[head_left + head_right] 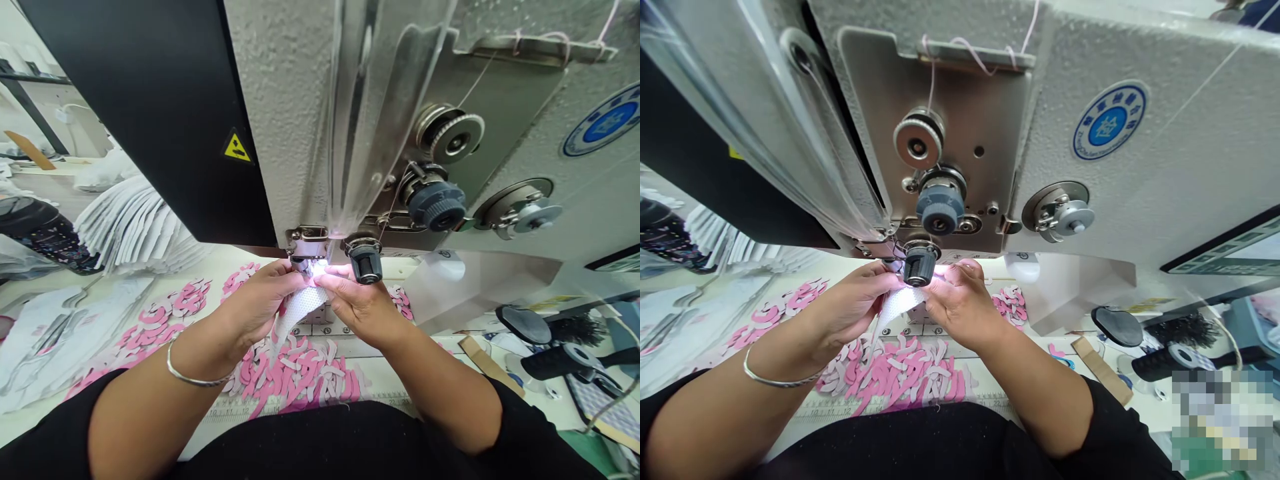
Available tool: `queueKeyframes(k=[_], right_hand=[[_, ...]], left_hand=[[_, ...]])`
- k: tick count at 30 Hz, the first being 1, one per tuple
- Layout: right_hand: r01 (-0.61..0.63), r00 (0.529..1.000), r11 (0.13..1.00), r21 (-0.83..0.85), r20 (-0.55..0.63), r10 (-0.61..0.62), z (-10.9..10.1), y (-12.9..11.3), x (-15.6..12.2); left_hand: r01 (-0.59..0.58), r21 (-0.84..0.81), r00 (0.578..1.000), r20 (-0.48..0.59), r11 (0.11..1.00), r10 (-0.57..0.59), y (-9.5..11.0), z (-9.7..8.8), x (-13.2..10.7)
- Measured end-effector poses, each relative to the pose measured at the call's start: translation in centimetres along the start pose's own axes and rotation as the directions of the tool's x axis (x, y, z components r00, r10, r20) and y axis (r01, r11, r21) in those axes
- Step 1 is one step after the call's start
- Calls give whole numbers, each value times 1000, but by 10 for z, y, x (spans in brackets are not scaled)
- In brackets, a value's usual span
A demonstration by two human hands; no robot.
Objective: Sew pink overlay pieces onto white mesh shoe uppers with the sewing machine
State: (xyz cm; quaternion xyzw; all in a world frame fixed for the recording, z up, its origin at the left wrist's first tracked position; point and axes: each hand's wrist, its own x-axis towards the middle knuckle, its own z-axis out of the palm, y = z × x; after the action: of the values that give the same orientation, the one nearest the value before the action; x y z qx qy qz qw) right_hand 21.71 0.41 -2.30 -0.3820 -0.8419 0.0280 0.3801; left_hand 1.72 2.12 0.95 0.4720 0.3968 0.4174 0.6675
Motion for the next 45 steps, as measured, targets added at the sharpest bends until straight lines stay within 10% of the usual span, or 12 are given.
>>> queueKeyframes(k=[29, 31, 33, 36, 39, 45], right_hand=[[7, 1000, 989, 151, 7, -8, -4, 8, 6], [18, 1000, 990, 142, -9, -17, -2, 9, 5], [20, 999, 990, 141, -28, -16, 0, 10, 4], [-20, 996, 986, 165, -84, 34, 4, 12, 1], [-96, 984, 975, 202, -130, 124, 8, 12, -1], [-179, 955, 961, 208, -199, 221, 7, 14, -2]], left_hand=[[-27, 151, 992, -122, 988, 46, -4, -1, -5], [-127, 428, 942, -231, 895, 244, -9, -1, -11], [-249, 757, 769, -224, 603, 599, -16, 1, -21], [-337, 941, 516, 146, 43, 844, -25, 6, -33], [-318, 929, 541, 341, -188, 769, -28, 10, -37], [-292, 936, 573, 336, -197, 748, -26, 10, -29]])
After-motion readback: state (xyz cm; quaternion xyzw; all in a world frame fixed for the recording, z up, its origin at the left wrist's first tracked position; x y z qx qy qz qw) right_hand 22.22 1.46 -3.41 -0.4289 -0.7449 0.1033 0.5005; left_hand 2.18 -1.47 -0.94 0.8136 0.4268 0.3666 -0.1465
